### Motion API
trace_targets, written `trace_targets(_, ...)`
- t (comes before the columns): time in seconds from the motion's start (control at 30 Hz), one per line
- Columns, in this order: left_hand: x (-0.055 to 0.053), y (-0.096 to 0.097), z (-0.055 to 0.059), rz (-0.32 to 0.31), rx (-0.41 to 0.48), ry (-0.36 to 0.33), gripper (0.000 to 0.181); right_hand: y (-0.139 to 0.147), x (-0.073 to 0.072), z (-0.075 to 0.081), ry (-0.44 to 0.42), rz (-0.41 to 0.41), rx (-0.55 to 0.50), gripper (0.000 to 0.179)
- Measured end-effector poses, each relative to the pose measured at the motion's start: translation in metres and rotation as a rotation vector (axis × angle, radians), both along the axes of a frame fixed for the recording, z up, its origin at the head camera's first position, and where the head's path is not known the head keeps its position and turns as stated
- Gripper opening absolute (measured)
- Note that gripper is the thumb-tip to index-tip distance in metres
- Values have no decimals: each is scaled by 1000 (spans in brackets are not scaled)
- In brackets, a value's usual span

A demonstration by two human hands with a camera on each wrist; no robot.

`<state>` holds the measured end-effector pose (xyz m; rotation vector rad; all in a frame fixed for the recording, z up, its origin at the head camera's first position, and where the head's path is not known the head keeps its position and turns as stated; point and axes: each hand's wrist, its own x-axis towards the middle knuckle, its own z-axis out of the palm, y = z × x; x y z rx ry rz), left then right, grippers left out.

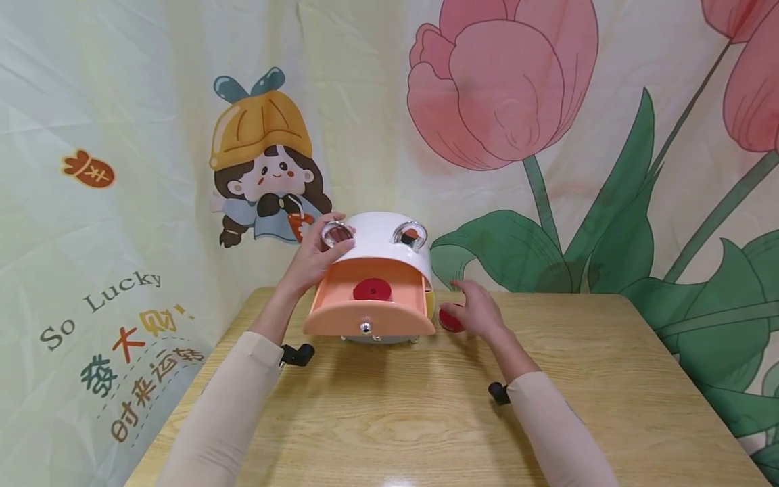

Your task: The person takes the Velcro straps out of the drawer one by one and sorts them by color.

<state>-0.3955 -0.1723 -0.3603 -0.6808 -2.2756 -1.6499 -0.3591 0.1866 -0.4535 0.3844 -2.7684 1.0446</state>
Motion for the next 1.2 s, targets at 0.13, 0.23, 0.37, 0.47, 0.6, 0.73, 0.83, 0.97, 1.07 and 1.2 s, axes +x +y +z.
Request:
trace_targets(0.13, 0, 1, 1, 11, -4, -3, 54, -6, 6, 12, 68, 25, -84, 57)
trace_targets(0.23, 0, 1, 1, 11, -4, -7, 54, -12, 12, 22, 130, 39, -157, 53)
trace_targets(0.37, 0, 1, 1, 3, 0, -8, 54, -17, 21, 38, 259, 55, -238, 48)
trace_targets(0.47, 0, 2, 1, 3, -1, -7, 54, -19, 27, 49, 329, 78, -278, 46)
trace_targets(0.6, 0, 1, 1, 7, 0, -4, 54, -23, 35, 60, 348, 125, -290, 49)
trace_targets(0.73, 0, 1, 0, 10, 1, -4, 56, -30, 42, 71, 357, 192, -269, 53)
trace_targets(0.83, 1, 1, 1, 11, -2, -8, 57, -37, 47, 79, 391, 251, -245, 54)
trace_targets(0.97, 1, 1, 1, -5, 12, -9, 57, -45, 53, 89, 451, 325, -231, 54)
trace_targets(1.07, 1, 1, 1, -18, 29, -9, 57, -51, 56, 94, 468, 386, -234, 52)
trace_targets(1.2, 1, 1, 1, -21, 32, -13, 58, -57, 57, 99, 448, 459, -227, 52)
